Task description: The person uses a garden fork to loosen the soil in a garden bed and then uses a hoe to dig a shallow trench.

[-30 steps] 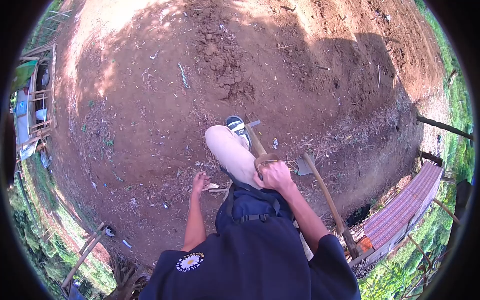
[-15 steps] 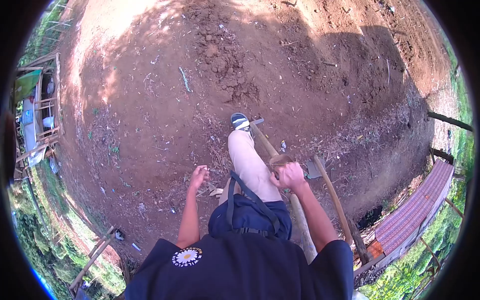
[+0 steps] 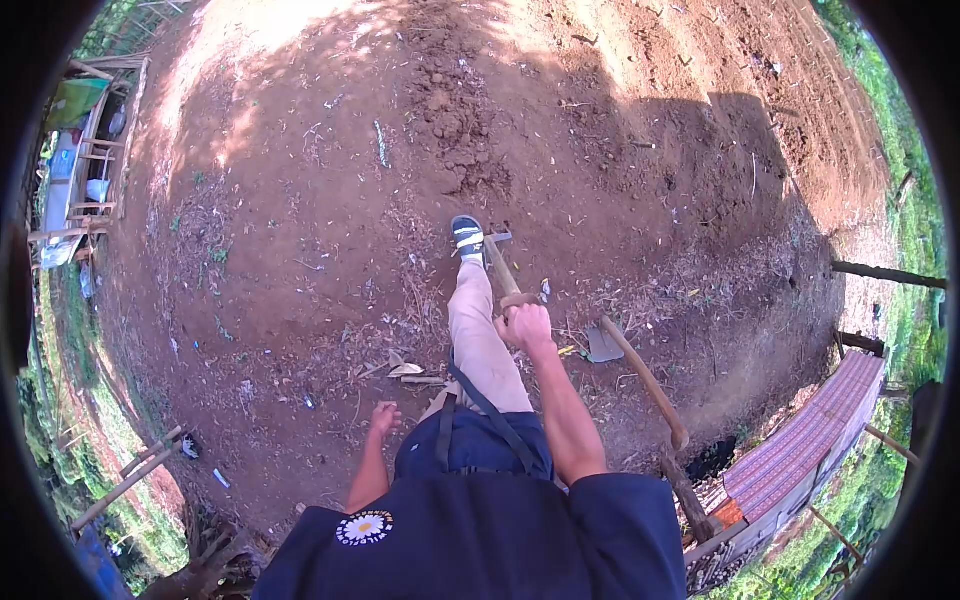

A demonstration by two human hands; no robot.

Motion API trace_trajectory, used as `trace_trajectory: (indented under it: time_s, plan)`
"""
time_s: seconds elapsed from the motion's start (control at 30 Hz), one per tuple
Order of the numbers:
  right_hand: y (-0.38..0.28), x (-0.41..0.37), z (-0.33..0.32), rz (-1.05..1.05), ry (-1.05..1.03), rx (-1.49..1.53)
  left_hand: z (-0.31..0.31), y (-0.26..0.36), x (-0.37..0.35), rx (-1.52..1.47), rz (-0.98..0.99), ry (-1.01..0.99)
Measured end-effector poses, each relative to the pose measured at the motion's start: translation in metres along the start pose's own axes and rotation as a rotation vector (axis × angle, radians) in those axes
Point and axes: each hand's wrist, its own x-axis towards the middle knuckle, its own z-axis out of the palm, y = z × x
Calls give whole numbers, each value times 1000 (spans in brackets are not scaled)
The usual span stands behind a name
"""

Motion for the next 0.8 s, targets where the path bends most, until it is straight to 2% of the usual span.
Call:
trace_trajectory:
  time_s: [0.07, 0.13, 0.17, 0.27, 0.3, 0.33, 0.37, 0.4, 0.47, 0.57, 0.67, 0.73, 0.8]
  plan:
    - [-7, -15, 16, -8, -56, 7, 2, -42, -6, -108, -126, -90]
    - [-10, -20, 31, 5, -44, -10, 5, -77, 3, -23, -67, -117]
    - [-11, -18, 28, 4, -41, -6, 5, -82, 7, 64, -8, -155]
    - [-7, -17, 20, -2, -107, 10, 2, -57, -2, 171, -49, -160]
    - [-5, -16, 23, -23, -78, 26, 1, -41, -5, 173, -51, -165]
    - [-4, -12, 24, -47, -48, 43, -1, -19, -5, 46, -107, -134]
    - [-3, -7, 20, -48, -55, 42, -2, 1, -6, -82, -169, -101]
    - [-2, -3, 14, -46, -93, 46, -4, 22, -7, -83, -179, -100]
    - [-2, 13, -2, -40, -123, 56, -9, 72, 1, -91, 18, -5]
    - [3, 39, -30, -87, -89, 20, -12, 134, 31, -137, 125, -1]
    - [10, 80, -53, -135, 127, 31, -3, 199, 76, -141, 273, 37]
    - [7, 87, -53, -153, 115, 49, 9, 229, 103, -197, 447, 76]
    - [7, 81, -51, -152, 69, 49, 16, 250, 92, -65, 517, 99]
